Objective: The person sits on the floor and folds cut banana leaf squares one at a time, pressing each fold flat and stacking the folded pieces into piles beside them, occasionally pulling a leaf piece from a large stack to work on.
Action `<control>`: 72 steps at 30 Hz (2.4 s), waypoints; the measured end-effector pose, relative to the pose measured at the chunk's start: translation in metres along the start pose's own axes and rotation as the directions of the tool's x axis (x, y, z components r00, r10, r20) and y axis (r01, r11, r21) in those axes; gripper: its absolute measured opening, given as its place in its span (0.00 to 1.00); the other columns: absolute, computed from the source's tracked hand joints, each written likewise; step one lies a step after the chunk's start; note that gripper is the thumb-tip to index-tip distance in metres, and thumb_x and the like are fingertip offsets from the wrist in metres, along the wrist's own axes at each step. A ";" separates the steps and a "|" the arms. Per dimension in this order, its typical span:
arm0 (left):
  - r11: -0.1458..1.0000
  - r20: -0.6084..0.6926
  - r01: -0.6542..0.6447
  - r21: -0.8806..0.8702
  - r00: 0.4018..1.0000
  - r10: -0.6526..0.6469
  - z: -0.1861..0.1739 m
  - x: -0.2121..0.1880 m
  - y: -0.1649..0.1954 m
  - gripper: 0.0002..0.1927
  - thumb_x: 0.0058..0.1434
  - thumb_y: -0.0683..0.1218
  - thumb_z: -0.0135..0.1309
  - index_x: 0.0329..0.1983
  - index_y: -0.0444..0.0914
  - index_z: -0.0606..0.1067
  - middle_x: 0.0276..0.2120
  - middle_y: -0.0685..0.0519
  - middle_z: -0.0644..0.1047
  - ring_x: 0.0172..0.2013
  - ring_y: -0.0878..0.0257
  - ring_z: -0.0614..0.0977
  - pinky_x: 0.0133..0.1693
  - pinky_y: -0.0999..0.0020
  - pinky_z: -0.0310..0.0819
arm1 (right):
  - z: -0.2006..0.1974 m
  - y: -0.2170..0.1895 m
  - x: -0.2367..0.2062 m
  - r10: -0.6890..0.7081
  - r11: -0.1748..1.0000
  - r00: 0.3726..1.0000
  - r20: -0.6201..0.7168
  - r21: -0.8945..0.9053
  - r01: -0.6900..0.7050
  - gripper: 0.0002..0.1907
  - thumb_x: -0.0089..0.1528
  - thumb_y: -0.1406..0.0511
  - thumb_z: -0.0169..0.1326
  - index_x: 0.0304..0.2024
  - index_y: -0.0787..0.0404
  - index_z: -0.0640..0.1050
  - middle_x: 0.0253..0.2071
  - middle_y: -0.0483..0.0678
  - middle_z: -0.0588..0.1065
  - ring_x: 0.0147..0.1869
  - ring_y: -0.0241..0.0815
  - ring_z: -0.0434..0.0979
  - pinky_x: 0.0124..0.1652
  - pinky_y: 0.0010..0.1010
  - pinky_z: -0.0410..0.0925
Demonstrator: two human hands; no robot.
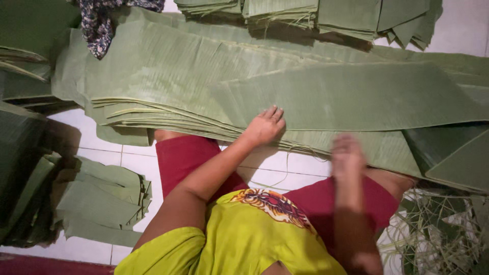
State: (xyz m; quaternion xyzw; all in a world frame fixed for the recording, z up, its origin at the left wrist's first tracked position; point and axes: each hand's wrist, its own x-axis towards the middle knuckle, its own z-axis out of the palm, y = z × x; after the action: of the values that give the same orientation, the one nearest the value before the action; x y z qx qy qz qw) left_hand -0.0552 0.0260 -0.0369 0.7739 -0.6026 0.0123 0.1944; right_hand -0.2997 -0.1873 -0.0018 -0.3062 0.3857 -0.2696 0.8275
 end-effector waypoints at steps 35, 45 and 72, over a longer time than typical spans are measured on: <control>0.774 -0.037 0.398 -0.492 0.879 -0.475 -0.003 0.021 -0.053 0.22 0.71 0.53 0.48 0.66 0.44 0.73 0.67 0.46 0.70 0.69 0.48 0.69 0.71 0.48 0.61 | 0.037 -0.012 -0.072 0.017 0.957 0.999 0.030 -0.289 -0.008 0.04 0.73 0.68 0.51 0.48 0.63 0.73 0.37 0.47 0.76 0.35 0.32 0.77 0.28 0.18 0.65; 0.967 -0.115 -0.037 -0.253 0.993 0.008 -0.037 0.035 -0.005 0.23 0.53 0.47 0.55 0.54 0.44 0.75 0.61 0.44 0.72 0.63 0.45 0.72 0.63 0.46 0.64 | 0.110 0.107 -0.026 0.546 0.710 0.838 0.006 -0.534 -0.459 0.09 0.68 0.63 0.52 0.43 0.63 0.73 0.42 0.54 0.80 0.35 0.38 0.82 0.31 0.29 0.72; 0.966 0.186 0.256 -0.038 0.952 -0.245 -0.029 0.038 -0.007 0.33 0.60 0.67 0.45 0.68 0.56 0.70 0.73 0.54 0.56 0.72 0.49 0.50 0.60 0.16 0.34 | -0.030 -0.033 -0.092 -0.116 0.993 0.993 0.025 0.013 0.115 0.03 0.73 0.68 0.51 0.42 0.59 0.72 0.36 0.46 0.74 0.36 0.37 0.74 0.35 0.28 0.70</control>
State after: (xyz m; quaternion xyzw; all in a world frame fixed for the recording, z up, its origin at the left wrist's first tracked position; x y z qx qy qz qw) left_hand -0.0318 0.0010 -0.0027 0.8357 -0.5147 -0.1009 0.1630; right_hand -0.3819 -0.1553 0.0503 -0.3265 0.3552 -0.3154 0.8172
